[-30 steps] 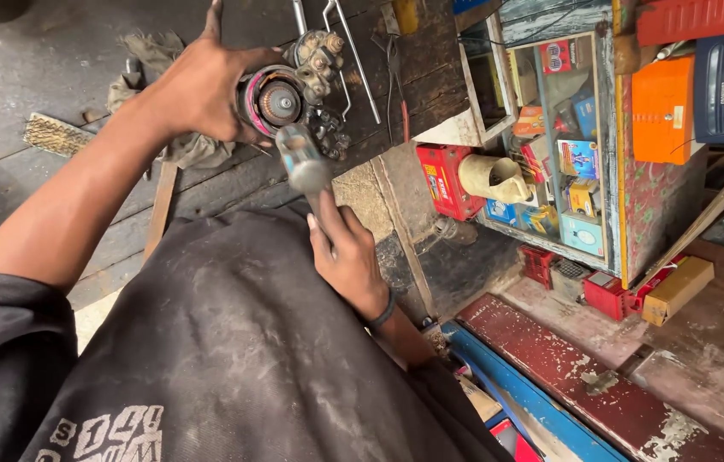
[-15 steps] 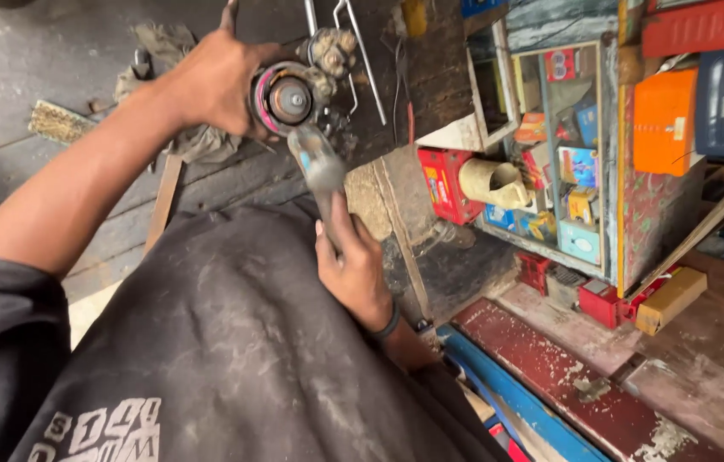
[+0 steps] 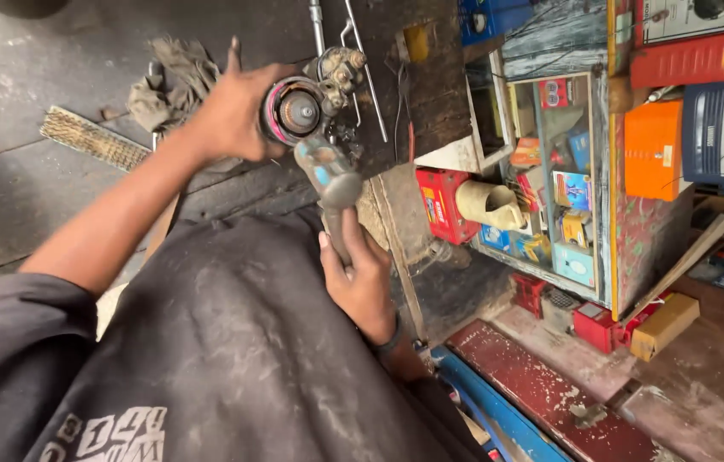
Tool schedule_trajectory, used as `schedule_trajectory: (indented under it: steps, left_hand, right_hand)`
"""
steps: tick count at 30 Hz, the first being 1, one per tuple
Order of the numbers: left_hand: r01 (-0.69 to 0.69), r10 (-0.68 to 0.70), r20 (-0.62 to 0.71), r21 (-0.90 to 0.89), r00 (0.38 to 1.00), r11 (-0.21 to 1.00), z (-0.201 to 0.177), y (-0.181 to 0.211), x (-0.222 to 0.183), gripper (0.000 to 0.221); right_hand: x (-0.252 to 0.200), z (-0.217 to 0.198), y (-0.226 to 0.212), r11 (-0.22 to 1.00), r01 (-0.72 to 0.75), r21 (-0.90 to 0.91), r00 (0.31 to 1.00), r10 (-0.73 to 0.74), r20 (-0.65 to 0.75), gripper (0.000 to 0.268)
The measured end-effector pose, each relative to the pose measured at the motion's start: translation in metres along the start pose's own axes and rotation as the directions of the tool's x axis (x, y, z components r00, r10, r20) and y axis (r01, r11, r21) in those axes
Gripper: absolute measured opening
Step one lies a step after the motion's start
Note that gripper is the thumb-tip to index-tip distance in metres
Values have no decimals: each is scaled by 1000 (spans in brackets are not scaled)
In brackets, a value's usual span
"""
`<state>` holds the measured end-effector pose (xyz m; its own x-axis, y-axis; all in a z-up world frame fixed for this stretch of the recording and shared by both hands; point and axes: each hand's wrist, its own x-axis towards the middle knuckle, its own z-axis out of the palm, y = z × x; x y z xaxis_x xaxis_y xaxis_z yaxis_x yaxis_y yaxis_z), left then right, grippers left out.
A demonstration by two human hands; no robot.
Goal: Disassembling, inspecting, and reassembling a starter motor component in a workshop.
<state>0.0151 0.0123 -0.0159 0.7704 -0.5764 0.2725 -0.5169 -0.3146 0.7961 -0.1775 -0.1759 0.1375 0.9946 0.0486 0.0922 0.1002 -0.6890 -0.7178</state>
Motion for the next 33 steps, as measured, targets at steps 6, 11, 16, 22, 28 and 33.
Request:
schedule_trajectory:
  steps: [6, 11, 16, 22, 28, 33]
  left_hand:
    - [124, -159, -225, -160, 961, 979, 29, 19, -15, 94]
    - [113, -161, -328, -161, 931, 980, 44, 11, -18, 94]
    - [101, -184, -306, -268, 934, 958, 42, 14, -17, 92]
    - [173, -217, -339, -156, 915, 973, 37, 25, -14, 95]
    - [168, -234, -316, -222, 919, 960, 48, 18, -16, 103]
    - [233, -262, -355, -124, 898, 965, 39, 25, -20, 106]
  right_hand:
    - [25, -15, -8, 1000, -10, -9, 998, 10, 59, 58]
    - [70, -14, -24, 977, 200, -70, 977, -194, 89, 64]
    - [111, -17, -37, 998, 20, -61, 977, -6, 215, 76]
    - [115, -31, -61, 901, 361, -238, 932, -352, 83, 85]
    - [108, -3, -29, 960, 60, -274, 962, 18, 271, 84]
    - [102, 4, -35, 957, 29, -290, 979, 31, 201, 88]
